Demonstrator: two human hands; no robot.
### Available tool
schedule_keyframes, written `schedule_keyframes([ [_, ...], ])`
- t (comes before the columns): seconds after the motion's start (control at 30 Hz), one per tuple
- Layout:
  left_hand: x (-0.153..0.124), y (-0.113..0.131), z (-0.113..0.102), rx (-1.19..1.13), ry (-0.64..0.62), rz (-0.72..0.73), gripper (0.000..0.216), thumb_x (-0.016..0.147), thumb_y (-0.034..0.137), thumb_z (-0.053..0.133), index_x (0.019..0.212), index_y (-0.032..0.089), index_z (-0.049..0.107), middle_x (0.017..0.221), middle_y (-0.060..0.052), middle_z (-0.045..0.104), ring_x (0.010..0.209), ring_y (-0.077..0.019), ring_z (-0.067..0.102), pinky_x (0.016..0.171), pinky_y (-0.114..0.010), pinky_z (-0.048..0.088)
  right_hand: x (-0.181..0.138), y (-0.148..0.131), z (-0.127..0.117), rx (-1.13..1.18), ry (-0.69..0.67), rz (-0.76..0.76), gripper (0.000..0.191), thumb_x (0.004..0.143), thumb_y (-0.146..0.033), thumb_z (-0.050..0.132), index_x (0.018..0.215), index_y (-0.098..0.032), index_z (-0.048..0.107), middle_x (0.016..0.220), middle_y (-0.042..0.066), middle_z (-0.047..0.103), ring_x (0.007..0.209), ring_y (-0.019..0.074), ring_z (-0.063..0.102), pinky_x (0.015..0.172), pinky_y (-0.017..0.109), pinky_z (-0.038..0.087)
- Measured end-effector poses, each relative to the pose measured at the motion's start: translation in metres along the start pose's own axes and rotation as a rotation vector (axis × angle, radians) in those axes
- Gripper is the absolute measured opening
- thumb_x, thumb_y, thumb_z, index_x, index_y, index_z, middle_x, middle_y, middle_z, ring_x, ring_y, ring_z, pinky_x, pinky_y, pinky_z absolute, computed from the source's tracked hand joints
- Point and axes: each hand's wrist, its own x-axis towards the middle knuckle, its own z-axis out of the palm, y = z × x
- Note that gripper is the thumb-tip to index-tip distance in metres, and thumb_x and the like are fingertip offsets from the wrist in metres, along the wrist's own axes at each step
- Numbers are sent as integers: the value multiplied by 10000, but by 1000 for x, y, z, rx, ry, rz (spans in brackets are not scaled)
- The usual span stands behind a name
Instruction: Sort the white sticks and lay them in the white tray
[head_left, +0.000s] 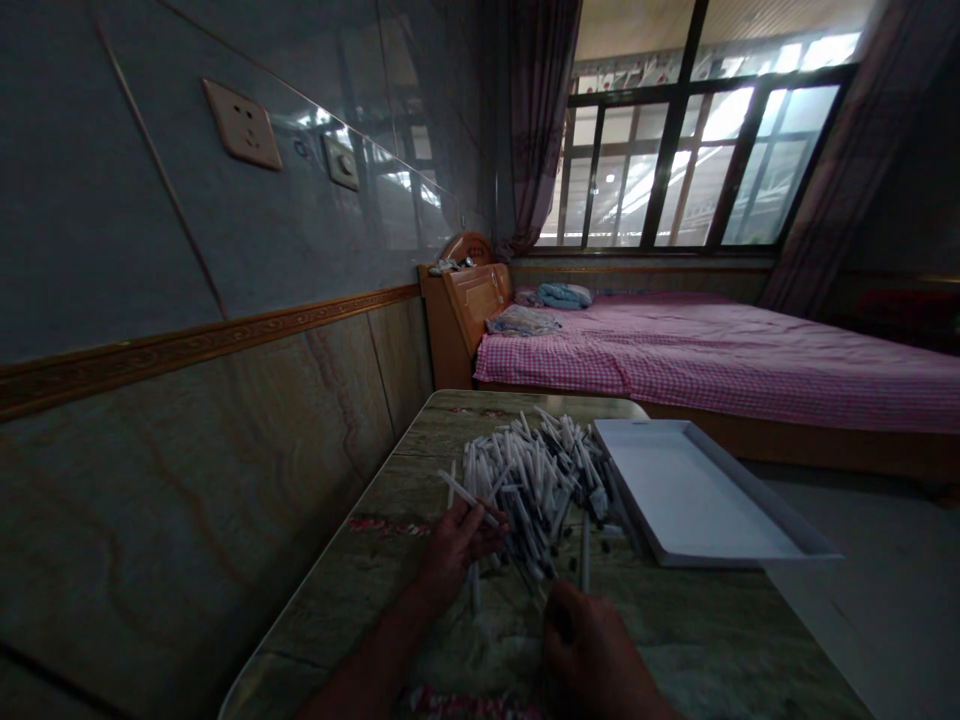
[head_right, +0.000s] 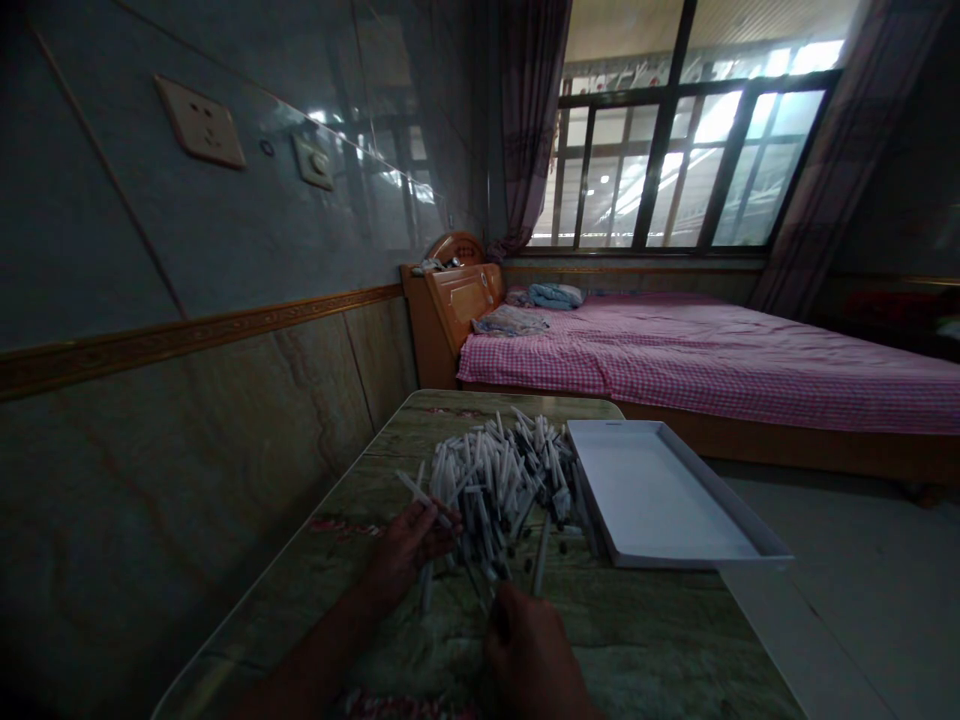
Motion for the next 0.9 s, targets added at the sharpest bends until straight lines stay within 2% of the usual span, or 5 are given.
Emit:
schedule_keyframes([
  [0.23,0,-6,1,138,-107,9,462,618,548,818,815,162,658,768,-37,734,638,-170,674,605,-287,541,-2,5,-6,-36,141,-33,197,779,-45,481,768,-191,614,677,14,663,624,158,629,560,215,332],
  [0.43,-7,-12,9,91,-118,-34,456,568,505,866,782,155,668,659,-2,665,592,-138,615,570,-250,470,14,-8,-8,233,370,-207,132,832,-211,484,783,-214,606,715,20,670,645,164,636,599,223,423],
  [0.6,-19,-12,15,-63,-143,-138,461,528,446,907,804,174,658,678,13,659,596,-132,627,538,-231,463,32,-19,-8,475,335,-227,92,788,-262,562,803,-214,638,732,6,689,669,160,635,608,223,448],
  [0.77,-19,-12,16,-196,-94,-186,401,571,340,910,834,175,654,698,23,682,607,-103,649,528,-183,475,52,5,-16,619,251,-58,159,758,-349,578,686,-213,616,553,-30,596,508,152,558,484,229,400],
  [0.9,-15,-9,16,-285,21,-195,344,607,204,889,847,171,644,741,20,712,654,-102,684,533,-162,496,55,36,-34,366,376,-52,235,805,-387,542,815,-204,687,773,37,709,733,209,654,667,281,464],
])
